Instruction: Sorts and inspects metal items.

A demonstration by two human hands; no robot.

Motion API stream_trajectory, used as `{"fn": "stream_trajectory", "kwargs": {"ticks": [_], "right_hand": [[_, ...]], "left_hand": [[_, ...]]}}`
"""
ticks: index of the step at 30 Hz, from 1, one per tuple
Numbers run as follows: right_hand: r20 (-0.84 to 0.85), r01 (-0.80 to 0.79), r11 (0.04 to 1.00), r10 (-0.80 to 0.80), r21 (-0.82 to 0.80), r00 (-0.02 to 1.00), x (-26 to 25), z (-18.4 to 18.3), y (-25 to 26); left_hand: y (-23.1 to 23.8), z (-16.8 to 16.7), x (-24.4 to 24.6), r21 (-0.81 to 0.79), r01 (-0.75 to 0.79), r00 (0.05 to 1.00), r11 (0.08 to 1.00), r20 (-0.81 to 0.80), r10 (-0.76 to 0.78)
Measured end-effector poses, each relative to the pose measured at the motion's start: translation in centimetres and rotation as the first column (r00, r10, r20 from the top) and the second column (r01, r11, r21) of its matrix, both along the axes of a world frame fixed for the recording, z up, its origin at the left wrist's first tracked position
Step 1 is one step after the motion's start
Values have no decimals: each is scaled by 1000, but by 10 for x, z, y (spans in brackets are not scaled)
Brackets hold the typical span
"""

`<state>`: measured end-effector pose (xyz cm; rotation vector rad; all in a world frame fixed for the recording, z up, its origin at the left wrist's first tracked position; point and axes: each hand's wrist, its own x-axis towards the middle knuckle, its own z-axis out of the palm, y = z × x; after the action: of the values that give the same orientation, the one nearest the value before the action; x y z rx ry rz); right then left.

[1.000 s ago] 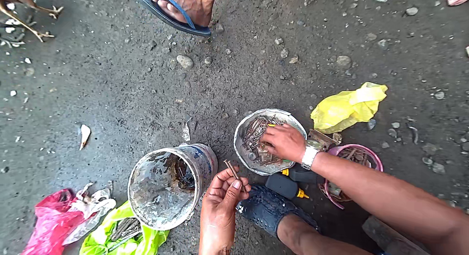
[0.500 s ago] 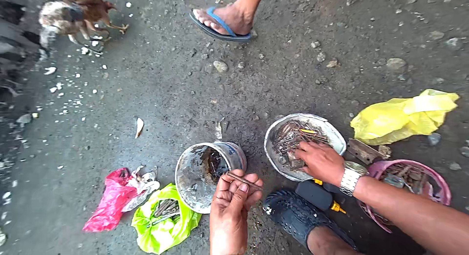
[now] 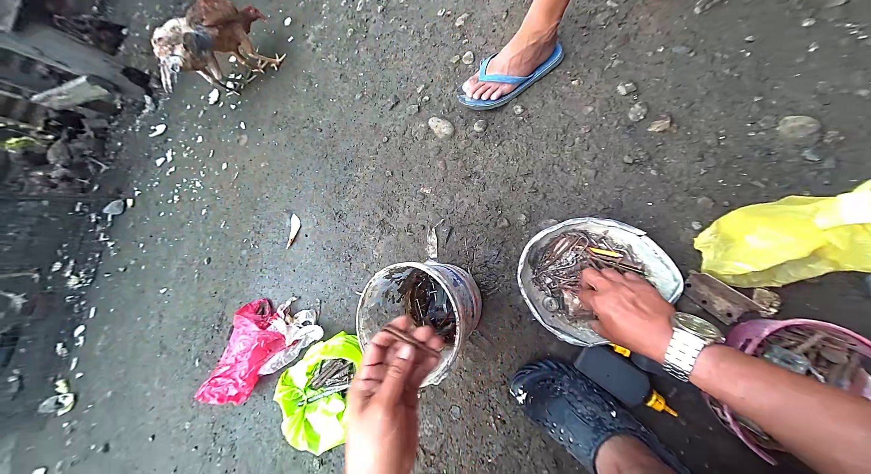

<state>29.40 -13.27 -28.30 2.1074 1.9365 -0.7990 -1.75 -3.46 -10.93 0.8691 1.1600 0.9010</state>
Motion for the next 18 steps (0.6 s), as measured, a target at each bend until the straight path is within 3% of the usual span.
{"fn": "stream_trajectory", "kwargs": {"ticks": [3,6,8,14,18], "right_hand": [[51,29,1000,-29,1,998,-5,5,0],[96,37,999,-36,-1,995,-12,6,-1],[101,28,1000,-26,-12,995,-13,3,-1],[44,-76,993,80,-87,996,-7,-2,8],[45,-72,995,69,69,997,0,-9,-2]], "left_hand": [[22,7,-21,105,-92,950,990,-288,119],[39,2,-30,114,-23,802,993,-591,87],[43,-3,-34,116,7,720,993,-690,75],[25,-6,-40,186,-11,776,982,-618,125],[14,1,-38,232,-26,807,972,-568,158]]}}
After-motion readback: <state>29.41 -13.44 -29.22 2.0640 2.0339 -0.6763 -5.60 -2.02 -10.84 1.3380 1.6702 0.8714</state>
